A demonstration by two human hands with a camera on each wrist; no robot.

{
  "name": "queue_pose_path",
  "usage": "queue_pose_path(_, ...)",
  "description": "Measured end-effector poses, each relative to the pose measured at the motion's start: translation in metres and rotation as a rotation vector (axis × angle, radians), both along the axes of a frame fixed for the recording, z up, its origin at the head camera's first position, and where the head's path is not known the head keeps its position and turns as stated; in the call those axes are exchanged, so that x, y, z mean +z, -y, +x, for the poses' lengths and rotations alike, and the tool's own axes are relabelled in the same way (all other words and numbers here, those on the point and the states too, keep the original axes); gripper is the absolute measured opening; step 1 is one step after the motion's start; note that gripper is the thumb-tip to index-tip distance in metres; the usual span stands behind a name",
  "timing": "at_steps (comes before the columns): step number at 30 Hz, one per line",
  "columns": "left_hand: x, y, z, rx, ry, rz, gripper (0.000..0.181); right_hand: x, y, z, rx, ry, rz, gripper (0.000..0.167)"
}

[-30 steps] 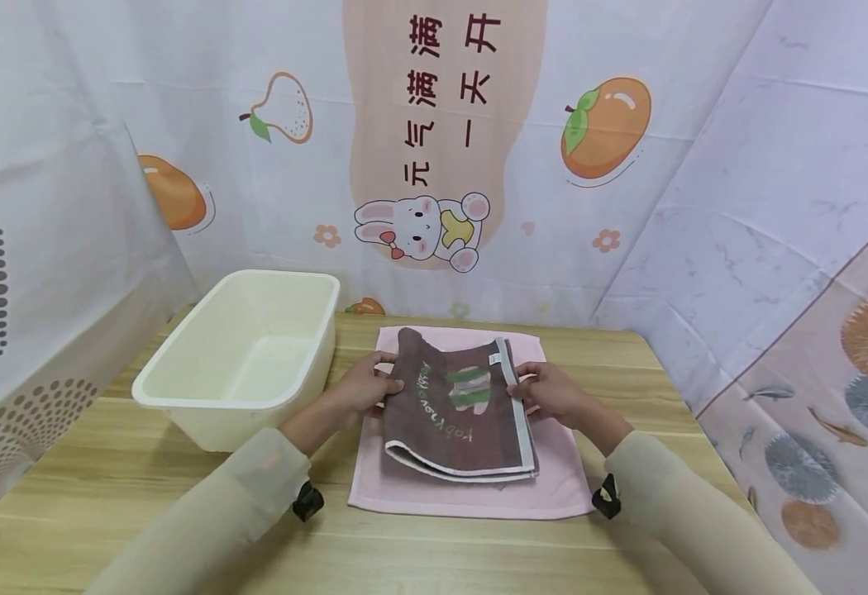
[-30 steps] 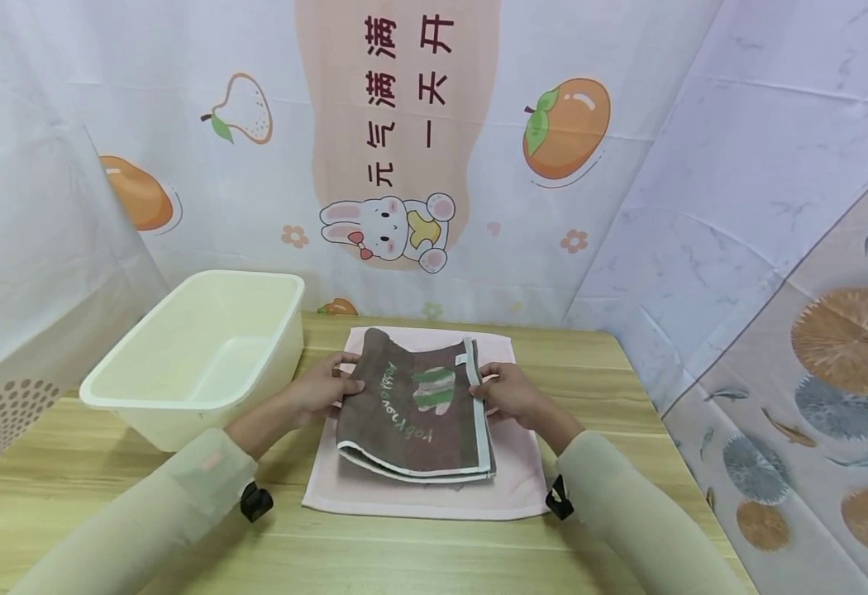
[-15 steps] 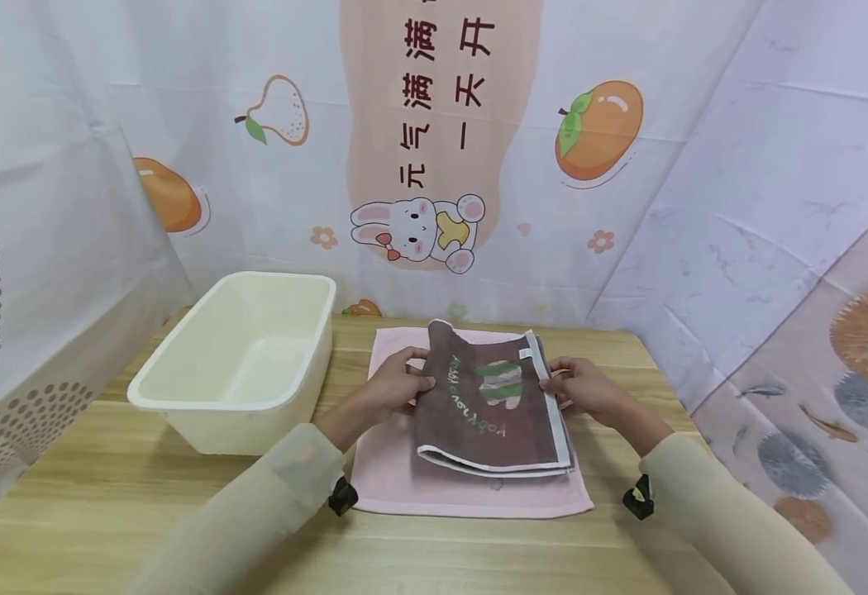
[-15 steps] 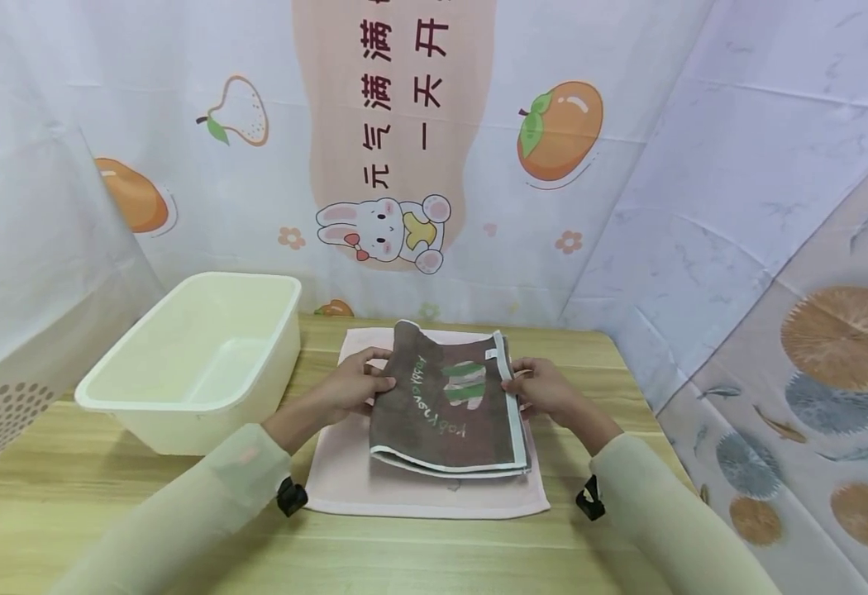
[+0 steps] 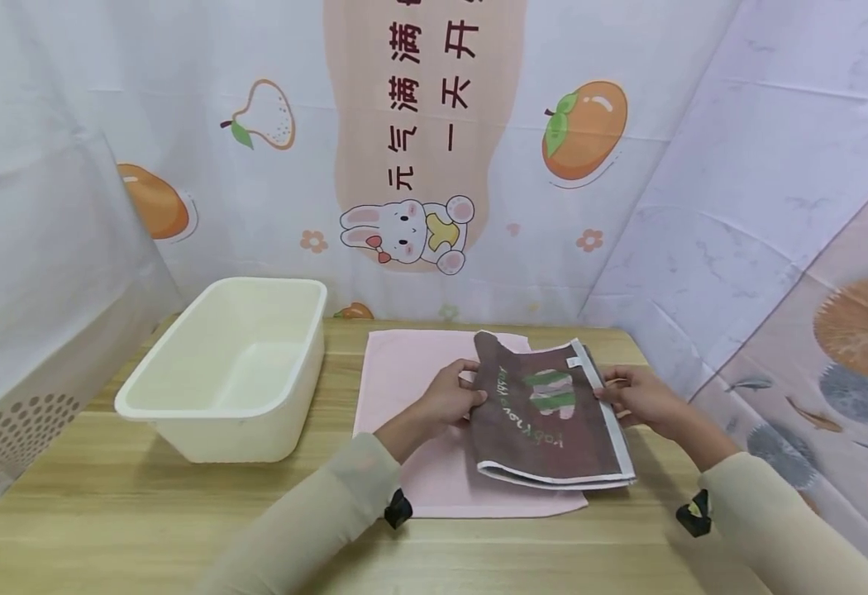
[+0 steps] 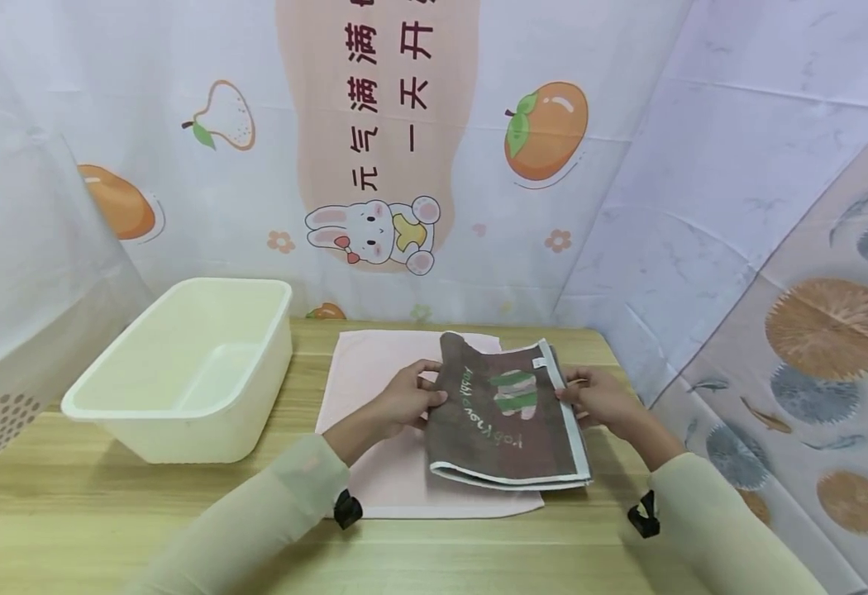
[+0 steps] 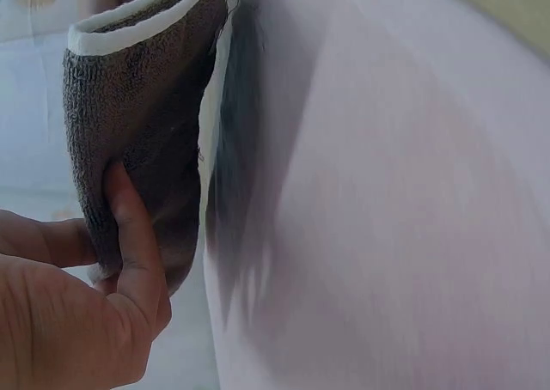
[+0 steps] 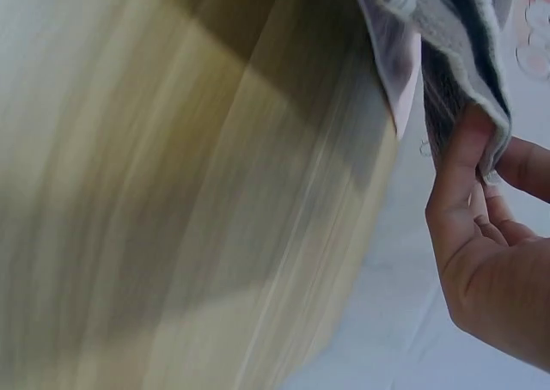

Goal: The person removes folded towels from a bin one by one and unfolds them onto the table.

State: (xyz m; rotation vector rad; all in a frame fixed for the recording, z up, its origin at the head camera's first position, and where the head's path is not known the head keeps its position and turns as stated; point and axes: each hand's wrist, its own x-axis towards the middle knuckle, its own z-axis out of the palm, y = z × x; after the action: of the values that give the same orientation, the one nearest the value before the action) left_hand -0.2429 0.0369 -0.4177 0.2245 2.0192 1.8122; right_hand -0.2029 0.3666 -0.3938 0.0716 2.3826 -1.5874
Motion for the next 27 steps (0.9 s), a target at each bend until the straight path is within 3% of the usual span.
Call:
queue_pose_path(7, -0.005, -0.037, 0.019, -0.009, -0.007, 0.041, 0.048, 0.000, -0.040, 0.020, -0.024, 0.030, 0.022, 0.030)
queue_pose_path(12, -0.011, -0.053, 0.033, -0.037, 0.003, 0.042, 0.048, -0.003, -0.064, 0.032, -0.026, 0.061, 0.044, 0.020)
queue_pose_path(17, -0.016, -0.059, 0.043, -0.043, 0.013, -0.024, 0.050, -0.013, -0.076, 0.038, -0.027, 0.100, 0.072, 0.011)
queue_pose_path(23, -0.023, -0.062, 0.046, -0.005, 0.027, -0.151, 0.045, -0.036, -0.080, 0.043, -0.087, 0.149, 0.079, 0.010)
queue_pose_path(27, -0.024, -0.061, 0.051, -0.052, 0.140, -0.061, 0.044, -0.039, -0.080, 0.044, -0.108, 0.174, 0.070, 0.011)
